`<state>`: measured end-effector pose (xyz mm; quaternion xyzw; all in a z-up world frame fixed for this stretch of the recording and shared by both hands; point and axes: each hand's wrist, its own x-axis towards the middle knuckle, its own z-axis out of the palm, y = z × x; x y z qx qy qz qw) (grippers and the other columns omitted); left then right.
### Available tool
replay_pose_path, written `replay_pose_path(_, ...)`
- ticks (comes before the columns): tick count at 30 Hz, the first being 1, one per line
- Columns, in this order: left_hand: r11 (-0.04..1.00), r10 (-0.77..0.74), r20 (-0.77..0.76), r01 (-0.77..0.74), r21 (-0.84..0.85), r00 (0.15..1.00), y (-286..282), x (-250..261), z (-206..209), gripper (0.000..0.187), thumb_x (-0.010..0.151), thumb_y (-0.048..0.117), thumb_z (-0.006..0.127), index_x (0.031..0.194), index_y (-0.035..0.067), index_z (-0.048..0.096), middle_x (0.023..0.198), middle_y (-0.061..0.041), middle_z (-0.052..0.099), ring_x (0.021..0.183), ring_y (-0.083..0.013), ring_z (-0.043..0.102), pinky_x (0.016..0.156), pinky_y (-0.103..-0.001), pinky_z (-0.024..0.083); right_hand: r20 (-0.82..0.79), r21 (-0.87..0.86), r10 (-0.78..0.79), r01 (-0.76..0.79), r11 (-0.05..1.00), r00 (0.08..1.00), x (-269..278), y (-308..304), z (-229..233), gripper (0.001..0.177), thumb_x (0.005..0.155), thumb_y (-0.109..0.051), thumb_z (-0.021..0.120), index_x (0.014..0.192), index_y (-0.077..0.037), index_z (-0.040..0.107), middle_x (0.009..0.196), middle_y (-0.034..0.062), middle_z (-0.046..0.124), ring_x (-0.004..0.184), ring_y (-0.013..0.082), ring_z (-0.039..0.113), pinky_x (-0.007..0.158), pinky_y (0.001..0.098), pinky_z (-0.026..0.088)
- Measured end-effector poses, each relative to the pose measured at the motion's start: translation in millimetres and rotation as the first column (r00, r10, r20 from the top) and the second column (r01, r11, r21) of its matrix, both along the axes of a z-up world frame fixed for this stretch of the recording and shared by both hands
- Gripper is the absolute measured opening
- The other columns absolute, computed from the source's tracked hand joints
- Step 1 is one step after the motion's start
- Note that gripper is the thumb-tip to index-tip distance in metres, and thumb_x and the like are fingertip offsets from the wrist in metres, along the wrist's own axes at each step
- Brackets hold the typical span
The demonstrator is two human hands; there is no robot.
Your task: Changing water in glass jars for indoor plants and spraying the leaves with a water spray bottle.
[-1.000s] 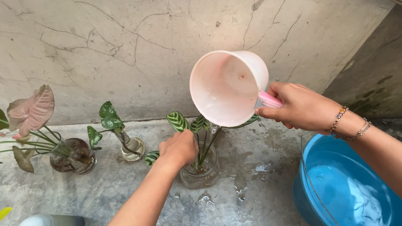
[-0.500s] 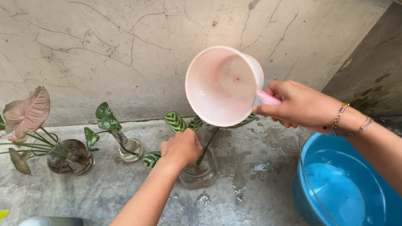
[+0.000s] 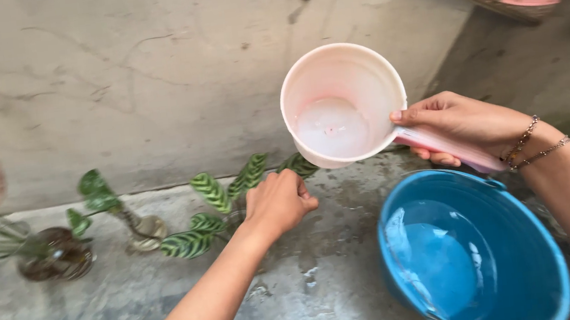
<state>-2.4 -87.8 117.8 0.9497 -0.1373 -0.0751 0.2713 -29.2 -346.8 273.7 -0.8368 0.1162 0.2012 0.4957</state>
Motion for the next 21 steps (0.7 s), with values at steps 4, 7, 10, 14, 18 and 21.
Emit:
replay_pose_path(4,0.998,-0.063,-0.018,0.063,-0.029,0.998,-37.6,-6.2,9.3,0.021,0.073,0.032,0.078,0.082,0.013,0.076,0.093,-0.012,0.076,0.093,-0.0326,0.072,0.081,-0.047,0.055,-0.014,0.026,-0.057,0.057,0.998,0.998,-16.5,-46.6,1.6,0.043,0.095,-0.043,0.063,0.082,-0.002,0.066,0.056,0.0033,0.055,0.038,0.0108,0.045,0.034,0.0284,0.035)
replay_pose_path(7,0.992,-0.127,-0.051,0.126,-0.025,0.991,-65.3,-15.1,13.6,0.021,0.075,0.033,0.077,0.082,0.013,0.076,0.091,-0.012,0.077,0.092,-0.032,0.073,0.081,-0.047,0.056,-0.026,0.035,-0.042,0.043,0.998,0.999,-30.5,-91.7,-3.5,0.046,0.094,-0.043,0.065,0.078,0.001,0.068,0.054,0.0063,0.058,0.037,0.012,0.047,0.033,0.0283,0.036)
replay_pose_path(10,0.987,-0.155,-0.05,0.152,-0.049,0.987,-89.1,-26.6,16.8,0.021,0.077,0.032,0.075,0.083,0.013,0.077,0.091,-0.01,0.078,0.093,-0.0299,0.073,0.08,-0.047,0.056,-0.049,0.042,-0.042,0.044,0.998,0.998,-42.7,-133.4,-13.2,0.045,0.091,-0.042,0.068,0.075,0.0,0.066,0.052,0.0073,0.058,0.035,0.0133,0.047,0.031,0.0291,0.034)
replay_pose_path(14,0.965,-0.227,0.018,0.227,-0.13,0.974,-115.2,-43.1,19.6,0.024,0.081,0.033,0.073,0.092,0.012,0.075,0.097,-0.011,0.077,0.095,-0.0334,0.071,0.081,-0.05,0.055,-0.164,0.024,0.042,-0.038,0.999,0.986,-56.7,-175.6,-27.7,0.046,0.09,-0.041,0.069,0.075,0.002,0.069,0.053,0.0084,0.06,0.036,0.013,0.049,0.031,0.0287,0.035)
replay_pose_path(18,0.922,-0.35,0.145,0.368,-0.12,0.925,-136.6,-55.7,14.3,0.025,0.084,0.032,0.072,0.094,0.01,0.075,0.107,-0.016,0.071,0.101,-0.0377,0.067,0.084,-0.054,0.053,-0.374,0.018,0.089,-0.088,0.996,0.923,-70.5,-202.9,-41.6,0.038,0.09,-0.039,0.071,0.082,-0.002,0.072,0.051,0.0081,0.058,0.034,0.0142,0.05,0.032,0.0298,0.037)
replay_pose_path(21,0.897,-0.433,0.171,0.443,-0.02,0.885,-146.8,-60.8,-0.6,0.026,0.086,0.031,0.07,0.095,0.007,0.075,0.108,-0.018,0.069,0.103,-0.0382,0.067,0.085,-0.053,0.054,-0.421,-0.02,0.211,-0.241,0.97,0.882,-74.3,-222.4,-61.7,0.038,0.092,-0.038,0.069,0.085,0.0,0.073,0.054,0.0073,0.062,0.036,0.013,0.052,0.033,0.0284,0.039)
